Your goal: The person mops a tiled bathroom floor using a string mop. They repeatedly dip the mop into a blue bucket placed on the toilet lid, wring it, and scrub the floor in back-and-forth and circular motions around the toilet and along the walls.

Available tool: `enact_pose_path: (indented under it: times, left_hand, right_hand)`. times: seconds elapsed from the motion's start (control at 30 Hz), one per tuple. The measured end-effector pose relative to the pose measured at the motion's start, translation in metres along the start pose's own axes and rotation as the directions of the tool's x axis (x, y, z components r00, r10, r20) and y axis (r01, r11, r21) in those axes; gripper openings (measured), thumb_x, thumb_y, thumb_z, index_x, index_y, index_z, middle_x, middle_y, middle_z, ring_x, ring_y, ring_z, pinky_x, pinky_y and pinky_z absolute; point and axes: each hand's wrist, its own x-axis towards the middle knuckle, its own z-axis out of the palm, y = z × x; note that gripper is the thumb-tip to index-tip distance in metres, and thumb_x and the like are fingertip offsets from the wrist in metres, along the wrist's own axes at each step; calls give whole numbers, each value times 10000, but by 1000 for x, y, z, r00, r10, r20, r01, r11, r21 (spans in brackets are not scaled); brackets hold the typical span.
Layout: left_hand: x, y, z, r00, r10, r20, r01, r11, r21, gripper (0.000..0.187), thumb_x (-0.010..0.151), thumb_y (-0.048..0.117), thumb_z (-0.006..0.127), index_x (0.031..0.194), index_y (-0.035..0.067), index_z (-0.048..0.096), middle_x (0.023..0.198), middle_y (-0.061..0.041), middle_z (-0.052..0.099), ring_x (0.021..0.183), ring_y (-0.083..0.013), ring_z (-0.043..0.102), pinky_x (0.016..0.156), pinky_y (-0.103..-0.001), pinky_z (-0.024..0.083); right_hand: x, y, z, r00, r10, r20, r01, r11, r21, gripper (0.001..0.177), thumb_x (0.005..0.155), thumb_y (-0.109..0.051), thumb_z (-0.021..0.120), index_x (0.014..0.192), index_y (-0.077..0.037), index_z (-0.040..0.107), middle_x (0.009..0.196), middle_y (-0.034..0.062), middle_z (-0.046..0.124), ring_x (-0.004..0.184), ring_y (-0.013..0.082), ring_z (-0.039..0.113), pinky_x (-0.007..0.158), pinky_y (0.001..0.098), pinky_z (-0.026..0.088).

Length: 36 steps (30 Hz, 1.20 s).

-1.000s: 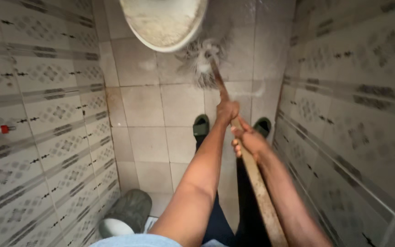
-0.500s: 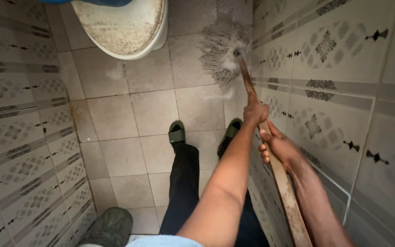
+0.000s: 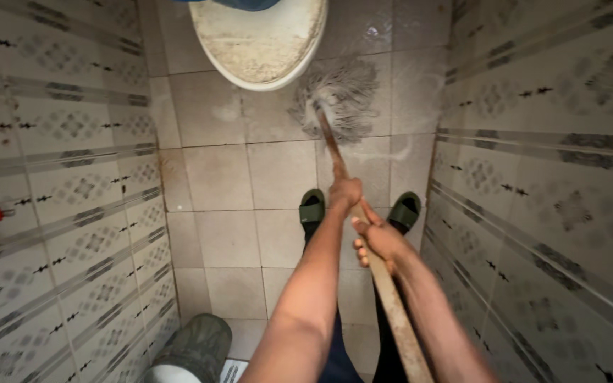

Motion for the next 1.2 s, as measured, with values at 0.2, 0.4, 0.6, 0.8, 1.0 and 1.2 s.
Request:
enact_pose_path:
  times: [0.2, 0.4, 0.6, 0.8, 1.0, 1.2]
  left_hand:
    - [2, -12, -21, 997, -72, -39, 73, 997, 33, 891, 887, 197, 530, 1658, 240, 85, 1407, -295, 573, 1275, -432, 598, 1087, -437, 470]
    - [-11, 19, 57, 998, 32, 63, -39, 992, 117, 931, 897, 221, 545, 1650, 187, -1, 1372, -307, 592, 1178, -440, 661, 1025, -449, 519]
    - [-44, 76, 142, 975, 75, 209, -105, 985, 135, 969, 923, 227, 561, 1655, 200, -73, 1386, -347, 553, 1183, -473, 631, 1040, -459, 503]
    - [-70, 89, 213, 936, 65, 345, -92, 994, 63, 931, 901, 217, 544, 1656, 264, 3, 1467, -305, 507, 1274, -457, 579, 1056, -464, 482]
    - [-58, 56, 186, 940, -25, 340, -9, 995, 98, 896, 923, 217, 502, 1671, 281, 12, 1518, -273, 464, 1331, -435, 535, 1101, -453, 441]
    - [-41, 22, 79, 986, 40, 162, -47, 998, 44, 865, 909, 202, 497, 1645, 224, 43, 1545, -237, 450, 1316, -459, 544, 1110, -441, 443]
  right_hand:
    - [12, 6, 17, 999, -19, 45, 17, 999, 31, 687, 1002, -265, 564, 1595, -461, 279, 622, 33, 487, 453, 146, 416, 396, 325, 409]
    - [-12, 9, -53, 999, -41, -18, 43, 991, 124, 688, 990, -244, 569, 1596, -455, 320, 646, 23, 500, 462, 130, 429, 406, 302, 408]
    - [-45, 0, -132, 989, -70, -126, 93, 978, 187, 686, 986, -246, 562, 1594, -457, 325, 637, 20, 467, 463, 134, 406, 407, 295, 373]
    - [-81, 3, -173, 964, -64, -257, 106, 982, 155, 700, 1003, -242, 531, 1606, -477, 266, 645, 30, 455, 474, 138, 396, 413, 311, 371]
    - [-71, 16, -138, 967, -47, -249, 69, 994, 81, 692, 1020, -245, 528, 1609, -480, 251, 653, 17, 457, 479, 133, 404, 416, 319, 404]
    - [-42, 18, -58, 992, -31, -122, 40, 996, 79, 719, 1006, -238, 542, 1601, -517, 249, 622, 21, 477, 473, 136, 419, 407, 314, 426]
